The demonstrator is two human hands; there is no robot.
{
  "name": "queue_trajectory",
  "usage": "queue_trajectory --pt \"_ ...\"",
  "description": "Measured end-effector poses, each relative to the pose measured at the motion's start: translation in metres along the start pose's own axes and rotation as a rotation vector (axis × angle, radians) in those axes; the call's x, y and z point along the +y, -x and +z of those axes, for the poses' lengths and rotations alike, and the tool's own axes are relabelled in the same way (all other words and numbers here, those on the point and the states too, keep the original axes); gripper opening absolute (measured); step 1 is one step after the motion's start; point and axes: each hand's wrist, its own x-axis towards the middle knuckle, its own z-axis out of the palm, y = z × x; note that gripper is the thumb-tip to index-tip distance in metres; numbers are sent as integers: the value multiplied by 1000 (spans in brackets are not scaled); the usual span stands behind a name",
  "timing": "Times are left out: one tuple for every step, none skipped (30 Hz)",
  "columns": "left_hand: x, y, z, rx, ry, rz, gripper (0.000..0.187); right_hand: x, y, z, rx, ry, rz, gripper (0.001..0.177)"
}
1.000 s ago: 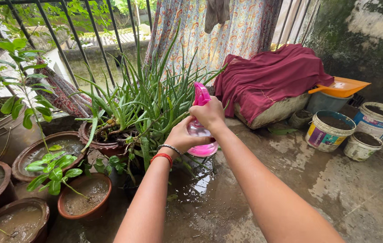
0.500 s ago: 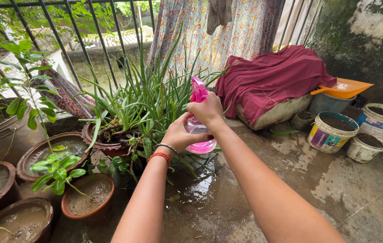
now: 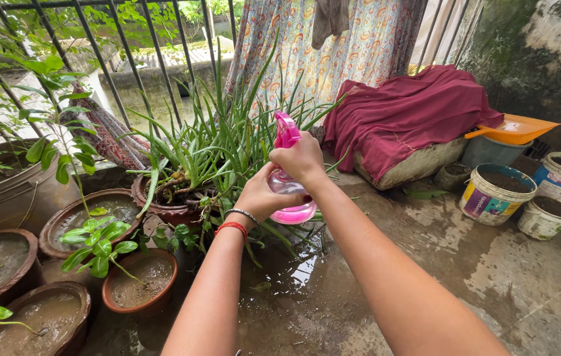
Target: The person sprays water on various potted plants on a balcony using a pink spray bottle, moving the spray around to cover different pots.
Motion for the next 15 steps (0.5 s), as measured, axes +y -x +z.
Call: queue_trajectory --pt "0 1 -1 5 -11 0 91 -1 1 1 -7 6 12 21" --pt "0 2 -2 11 -22 0 92 -3 1 1 -13 13 24 20" --pt "0 3 -4 16 -33 1 92 -5 1 2 -20 19 36 20" --pt "0 3 -5 18 -9 3 92 -6 2 2 -22 13 22 20" --pt "0 3 -6 20 15 5 93 -8 2 3 -24 7 8 20" --pt "1 3 -7 22 38 9 93 -10 2 4 -26 1 -8 21" --pt "1 4 -9 24 36 17 94 -11 1 5 -33 -14 -23 22" --pt "1 5 -11 26 33 25 94 -12 0 6 -41 -30 -38 23" --pt "1 6 -12 28 31 32 95 -12 0 7 -48 -45 -53 25" --pt "1 6 -14 26 35 27 95 -13 0 9 -57 -50 -59 24" --pt "1 7 -16 25 39 22 95 -13 0 11 -66 -55 -65 24" --pt "1 8 -17 23 43 16 95 -14 0 12 -75 -59 -71 24" --pt "0 9 -18 25 24 11 95 -14 0 14 -74 -50 -57 24" --pt "0 9 -20 27 5 5 95 -15 1 17 -73 -41 -44 24" --pt "-1 10 -22 29 -14 -1 95 -16 1 18 -71 -33 -30 23"
